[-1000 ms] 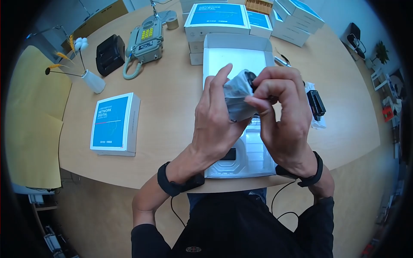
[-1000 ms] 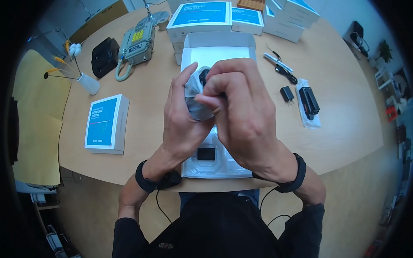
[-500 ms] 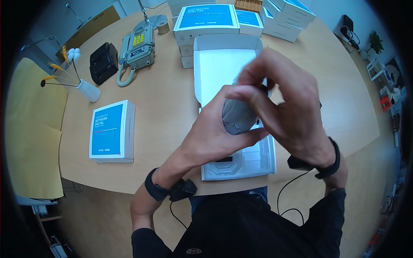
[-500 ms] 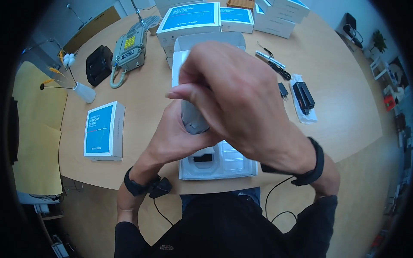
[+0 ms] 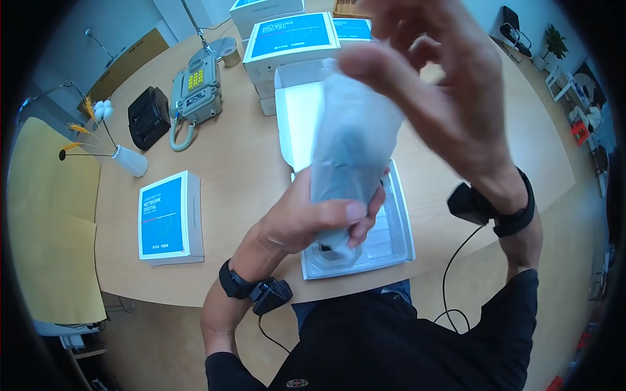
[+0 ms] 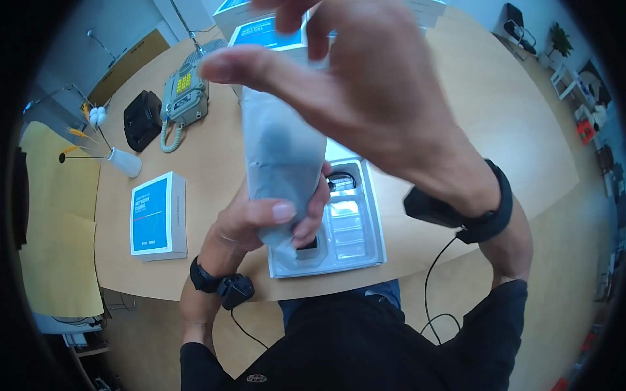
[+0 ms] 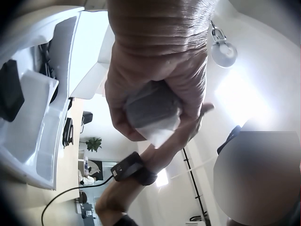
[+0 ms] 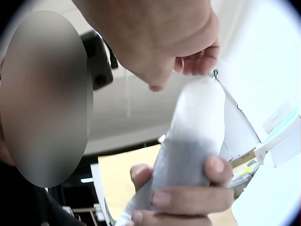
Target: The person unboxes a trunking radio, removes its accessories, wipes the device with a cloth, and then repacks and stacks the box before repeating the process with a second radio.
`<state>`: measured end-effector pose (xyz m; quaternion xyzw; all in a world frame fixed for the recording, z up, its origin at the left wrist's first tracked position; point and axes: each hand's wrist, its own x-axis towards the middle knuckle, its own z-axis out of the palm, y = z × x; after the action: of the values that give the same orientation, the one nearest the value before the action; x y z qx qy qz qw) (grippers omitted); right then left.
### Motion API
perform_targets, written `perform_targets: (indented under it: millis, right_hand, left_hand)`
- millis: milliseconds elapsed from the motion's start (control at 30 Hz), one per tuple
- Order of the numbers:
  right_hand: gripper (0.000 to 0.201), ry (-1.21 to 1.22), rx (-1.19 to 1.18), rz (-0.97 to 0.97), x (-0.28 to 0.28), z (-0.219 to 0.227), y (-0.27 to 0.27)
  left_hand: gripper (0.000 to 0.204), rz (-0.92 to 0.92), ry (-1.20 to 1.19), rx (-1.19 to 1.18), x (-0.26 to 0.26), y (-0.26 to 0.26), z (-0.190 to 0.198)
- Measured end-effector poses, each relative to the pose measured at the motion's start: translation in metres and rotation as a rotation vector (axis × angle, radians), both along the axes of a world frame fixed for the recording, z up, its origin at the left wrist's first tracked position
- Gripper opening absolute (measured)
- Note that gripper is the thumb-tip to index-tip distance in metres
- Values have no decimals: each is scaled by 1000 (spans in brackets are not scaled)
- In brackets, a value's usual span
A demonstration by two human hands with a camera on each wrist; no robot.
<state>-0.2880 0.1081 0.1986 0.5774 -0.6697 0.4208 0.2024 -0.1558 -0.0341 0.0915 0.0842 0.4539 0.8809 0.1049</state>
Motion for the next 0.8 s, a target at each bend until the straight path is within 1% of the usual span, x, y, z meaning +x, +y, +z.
perform_targets:
  millis: [33, 100, 133, 167, 233, 267, 333, 367, 433, 467, 500, 533, 567, 600, 633, 667, 700, 733, 767, 800]
  right_hand:
    - [65, -72, -80, 20, -14, -11, 8]
    - [98, -388, 133, 92, -10, -26, 17]
    - [105, -503, 321, 123, -10, -34, 22]
    - [102, -638, 313, 274, -8, -44, 20]
    - [63, -582, 225, 398, 1, -50, 18]
    - [63, -587, 223, 396, 2, -48, 20]
    - [45, -932, 295, 465, 2, -41, 22]
    - [45, -931, 292, 466, 6, -43, 21]
    - [33, -1053, 50, 479, 17, -51, 23]
    - [31, -1127, 45, 502, 18, -54, 26]
    - [31, -1134, 47, 500, 23, -55, 29]
    - [30, -1145, 30, 436, 31, -55, 32]
    - [29, -1155, 12, 374, 37, -57, 33]
    - [22, -1182, -18, 386, 40, -61, 38]
    - [22, -1191, -14, 389, 46, -71, 36]
    - [22, -1160, -124, 417, 53, -86, 33]
    - [22, -1126, -237, 437, 57, -98, 32]
    - [20, -1153, -234, 461, 58, -106, 35]
    - [20, -1157, -246, 440, 62, -109, 36]
    - [16, -1125, -266, 422, 67, -112, 35]
  left_hand:
    - [69, 9, 7, -3, 2, -2, -3]
    - [74, -151, -43, 175, 7, -2, -7]
    - [76, -162, -45, 155, 7, -1, -8]
    - [76, -170, -46, 148, 6, -1, -8]
    - [77, -243, -61, 129, 5, 0, -10]
    - [77, -246, -65, 129, 6, 3, -10]
    - [73, -317, -91, 128, 7, 7, -10]
    - [73, -317, -92, 125, 9, 7, -5]
    - [65, -122, -119, -233, 16, 7, 9]
    - [65, -125, -124, -230, 22, 7, 9]
    - [61, -5, -22, -383, 29, 9, 7]
    - [59, 117, 83, -537, 35, 11, 6]
    - [59, 117, 76, -538, 39, 12, 3]
    - [67, 178, 178, -601, 44, 14, -3]
    - [76, 241, 281, -663, 46, 15, -8]
    - [76, 241, 273, -660, 45, 16, -14]
    - [86, 329, 395, -680, 44, 19, -21]
    - [96, 408, 520, -695, 42, 21, -26]
    - [96, 386, 519, -689, 43, 24, -27]
    - [101, 402, 416, -565, 49, 30, -28]
